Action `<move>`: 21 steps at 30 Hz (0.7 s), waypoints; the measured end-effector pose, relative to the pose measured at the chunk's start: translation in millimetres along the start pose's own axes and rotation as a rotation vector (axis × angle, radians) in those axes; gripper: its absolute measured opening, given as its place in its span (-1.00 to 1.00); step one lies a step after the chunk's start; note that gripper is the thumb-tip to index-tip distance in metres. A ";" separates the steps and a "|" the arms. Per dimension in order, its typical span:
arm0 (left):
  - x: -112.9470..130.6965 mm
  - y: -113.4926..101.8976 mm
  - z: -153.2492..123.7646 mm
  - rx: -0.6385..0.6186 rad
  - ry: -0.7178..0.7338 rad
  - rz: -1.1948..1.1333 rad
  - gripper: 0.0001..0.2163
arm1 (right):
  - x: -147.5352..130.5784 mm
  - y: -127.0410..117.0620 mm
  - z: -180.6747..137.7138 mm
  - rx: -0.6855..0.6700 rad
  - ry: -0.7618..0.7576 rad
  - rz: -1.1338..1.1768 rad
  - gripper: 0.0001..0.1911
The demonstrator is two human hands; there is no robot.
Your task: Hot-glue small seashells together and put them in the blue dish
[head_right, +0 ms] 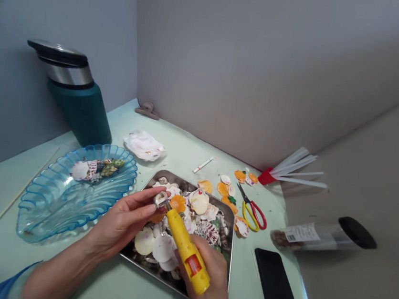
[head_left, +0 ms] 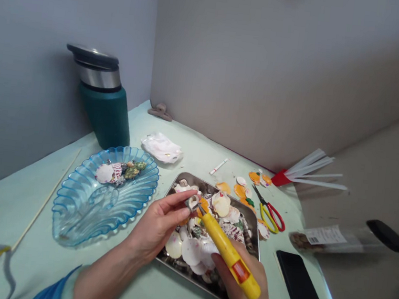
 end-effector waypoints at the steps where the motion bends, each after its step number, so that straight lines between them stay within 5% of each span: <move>1: -0.2 0.0 0.2 -0.002 -0.001 0.001 -0.66 | 0.0 0.1 0.0 -0.001 0.001 -0.002 -0.91; 21: -2.6 -1.4 1.5 -0.004 -0.029 0.003 -0.63 | -6.8 0.6 1.2 0.004 -0.112 -0.029 -0.88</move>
Point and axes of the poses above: each hand's wrist, its own z-axis towards the middle knuckle, its own y-axis out of the palm, x = y × z, the point moved 7 cm from there along z, towards the middle knuckle, and after that the axes turned 4 degrees about -z, right-handed, at the moved point
